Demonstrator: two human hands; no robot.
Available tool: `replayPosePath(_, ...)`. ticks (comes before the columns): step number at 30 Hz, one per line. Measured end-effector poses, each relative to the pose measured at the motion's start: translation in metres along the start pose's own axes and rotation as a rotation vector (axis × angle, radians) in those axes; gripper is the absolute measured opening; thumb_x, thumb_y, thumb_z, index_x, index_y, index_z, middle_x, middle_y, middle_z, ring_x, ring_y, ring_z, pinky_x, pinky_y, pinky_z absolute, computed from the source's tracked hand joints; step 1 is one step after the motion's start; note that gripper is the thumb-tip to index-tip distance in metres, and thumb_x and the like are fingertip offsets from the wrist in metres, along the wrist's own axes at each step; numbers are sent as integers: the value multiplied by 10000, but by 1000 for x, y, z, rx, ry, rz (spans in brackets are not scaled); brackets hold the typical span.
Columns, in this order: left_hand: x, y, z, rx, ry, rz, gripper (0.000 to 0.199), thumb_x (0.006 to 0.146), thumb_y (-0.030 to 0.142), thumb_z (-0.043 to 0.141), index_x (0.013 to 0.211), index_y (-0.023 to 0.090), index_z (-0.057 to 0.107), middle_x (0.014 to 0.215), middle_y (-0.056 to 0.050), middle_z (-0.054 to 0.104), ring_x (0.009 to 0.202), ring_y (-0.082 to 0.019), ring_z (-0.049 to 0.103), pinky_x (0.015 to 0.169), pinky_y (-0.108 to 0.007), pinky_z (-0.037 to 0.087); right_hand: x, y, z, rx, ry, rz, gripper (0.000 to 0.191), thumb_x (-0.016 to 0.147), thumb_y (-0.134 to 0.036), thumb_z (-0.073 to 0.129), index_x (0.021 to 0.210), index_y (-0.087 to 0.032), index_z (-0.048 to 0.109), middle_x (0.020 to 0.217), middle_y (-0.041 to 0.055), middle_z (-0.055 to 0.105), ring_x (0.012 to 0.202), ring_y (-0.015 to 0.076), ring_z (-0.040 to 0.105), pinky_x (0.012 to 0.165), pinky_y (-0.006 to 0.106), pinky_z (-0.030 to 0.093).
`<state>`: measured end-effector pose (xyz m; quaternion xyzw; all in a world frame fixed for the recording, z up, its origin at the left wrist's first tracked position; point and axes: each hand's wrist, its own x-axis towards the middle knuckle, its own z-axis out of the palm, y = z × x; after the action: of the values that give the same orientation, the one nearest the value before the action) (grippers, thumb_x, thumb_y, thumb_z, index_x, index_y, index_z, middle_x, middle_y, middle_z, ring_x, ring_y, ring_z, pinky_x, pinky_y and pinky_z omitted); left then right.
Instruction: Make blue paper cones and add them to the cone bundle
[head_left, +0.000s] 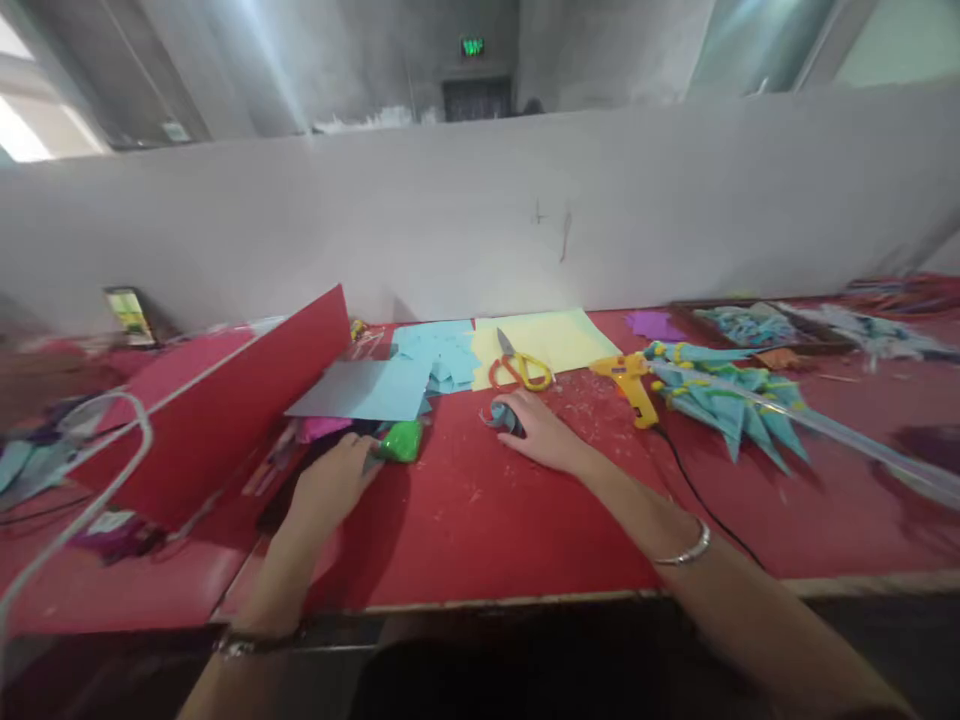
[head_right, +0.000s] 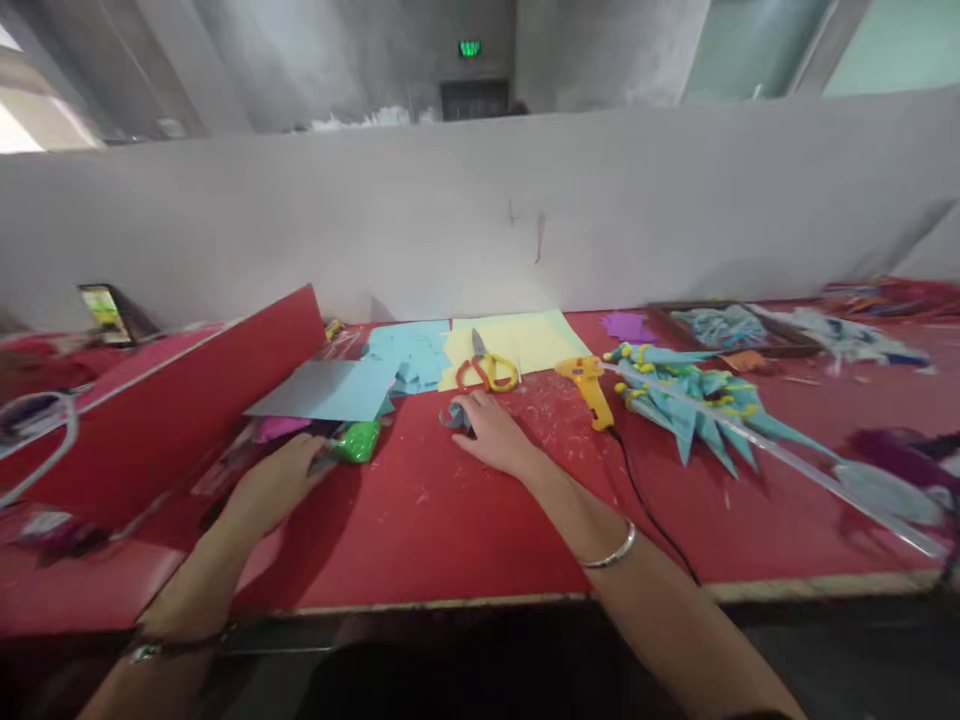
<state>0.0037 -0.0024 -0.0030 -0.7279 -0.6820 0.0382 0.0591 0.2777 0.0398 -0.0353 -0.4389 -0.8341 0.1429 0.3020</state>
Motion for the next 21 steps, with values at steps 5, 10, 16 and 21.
replayPosePath(5,-4,9,1,34,28,-17,253,847,301,341,961,147,507,1008,-92,522,859,-208,573,614,-267,431,0,-2,-3,12,1,8,320,731,-209,545,1039,-181,466,1013,83,477,969,198,453,852,344,363)
replayPosePath(10,-5,21,-6,77,2,-78,387,848,346,318,1152,125,408,1066,-140,501,845,-262,584,590,-315,439,-1,-2,-3,15,-6,7,352,733,-207,541,1073,-178,454,1036,90,474,990,205,446,854,348,366)
replayPosePath(16,3,22,-17,32,-121,-79,353,825,310,369,1088,97,471,1067,-163,517,928,-312,558,681,-379,438,-1,-1,-3,17,-17,7,362,740,-221,532,1091,-180,448,1057,95,476,1012,208,450,863,352,370)
replayPosePath(21,8,6,-7,20,-148,-33,304,806,330,400,921,83,532,963,-158,561,909,-269,568,723,-341,424,-1,2,0,12,7,44,563,732,-258,541,1238,-158,315,1170,133,442,1122,239,392,906,387,350)
